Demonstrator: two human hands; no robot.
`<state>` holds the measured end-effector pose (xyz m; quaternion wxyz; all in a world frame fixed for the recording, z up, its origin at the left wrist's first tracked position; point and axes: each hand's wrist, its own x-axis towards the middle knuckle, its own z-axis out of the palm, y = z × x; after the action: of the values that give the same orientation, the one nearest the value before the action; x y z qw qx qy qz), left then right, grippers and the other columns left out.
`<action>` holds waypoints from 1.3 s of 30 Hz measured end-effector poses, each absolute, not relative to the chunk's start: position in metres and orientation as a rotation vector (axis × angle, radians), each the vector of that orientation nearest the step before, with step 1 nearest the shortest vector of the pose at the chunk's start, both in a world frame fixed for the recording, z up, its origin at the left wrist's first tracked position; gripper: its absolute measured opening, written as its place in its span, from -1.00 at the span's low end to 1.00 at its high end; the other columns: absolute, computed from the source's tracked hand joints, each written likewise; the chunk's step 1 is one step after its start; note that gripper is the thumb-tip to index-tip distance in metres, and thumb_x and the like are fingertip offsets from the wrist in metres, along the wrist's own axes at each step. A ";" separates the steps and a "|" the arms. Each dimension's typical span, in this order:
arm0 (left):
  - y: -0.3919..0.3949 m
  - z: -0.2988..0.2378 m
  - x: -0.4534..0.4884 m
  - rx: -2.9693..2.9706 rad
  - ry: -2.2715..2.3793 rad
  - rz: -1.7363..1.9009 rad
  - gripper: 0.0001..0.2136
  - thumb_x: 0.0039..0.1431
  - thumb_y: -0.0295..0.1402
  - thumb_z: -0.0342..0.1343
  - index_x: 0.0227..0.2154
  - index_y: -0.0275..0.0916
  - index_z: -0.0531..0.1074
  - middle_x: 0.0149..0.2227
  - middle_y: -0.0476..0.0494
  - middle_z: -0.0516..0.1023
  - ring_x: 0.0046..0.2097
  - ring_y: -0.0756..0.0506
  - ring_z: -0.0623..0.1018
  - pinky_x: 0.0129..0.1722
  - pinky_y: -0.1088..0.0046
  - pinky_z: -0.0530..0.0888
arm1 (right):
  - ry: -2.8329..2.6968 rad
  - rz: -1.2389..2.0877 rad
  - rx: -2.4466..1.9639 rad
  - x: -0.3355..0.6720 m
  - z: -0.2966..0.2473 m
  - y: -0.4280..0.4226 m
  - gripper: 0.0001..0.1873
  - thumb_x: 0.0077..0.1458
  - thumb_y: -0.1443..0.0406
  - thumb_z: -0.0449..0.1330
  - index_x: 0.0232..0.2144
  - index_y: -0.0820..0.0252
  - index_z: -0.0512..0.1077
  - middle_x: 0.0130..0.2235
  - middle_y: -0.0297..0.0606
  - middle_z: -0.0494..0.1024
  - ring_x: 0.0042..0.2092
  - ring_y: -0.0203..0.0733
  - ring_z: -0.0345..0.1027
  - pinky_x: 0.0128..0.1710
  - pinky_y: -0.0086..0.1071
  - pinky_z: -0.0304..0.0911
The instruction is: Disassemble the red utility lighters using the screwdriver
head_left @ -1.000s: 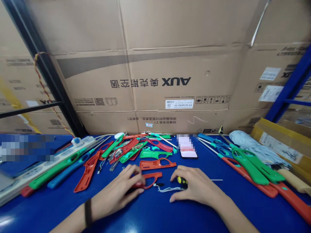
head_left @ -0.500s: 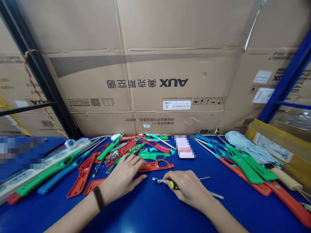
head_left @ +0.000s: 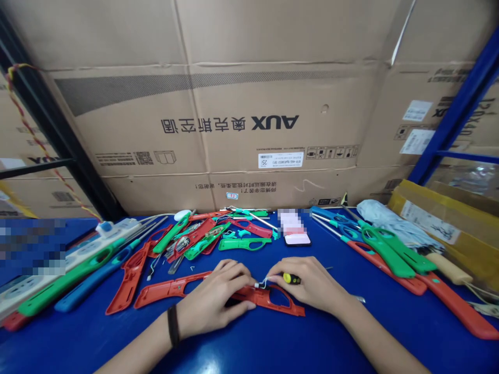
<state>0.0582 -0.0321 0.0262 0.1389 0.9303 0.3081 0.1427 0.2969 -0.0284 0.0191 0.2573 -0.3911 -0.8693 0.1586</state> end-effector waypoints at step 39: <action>-0.023 0.018 0.050 2.586 1.010 0.508 -0.76 0.12 -0.20 0.16 -0.17 -0.15 0.38 -0.20 -0.02 0.48 -0.09 -0.09 0.45 0.16 0.15 0.09 | -2.483 0.026 -1.014 0.290 0.014 -0.043 -0.79 0.20 0.24 0.06 -0.15 -0.02 0.44 -0.22 -0.34 0.50 -0.24 -0.30 0.37 -0.40 -0.47 0.17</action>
<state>0.0501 -0.0230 0.0182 0.1589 0.9046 0.3534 0.1776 0.2898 -0.0433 0.0141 0.2277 -0.3683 -0.9014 0.0095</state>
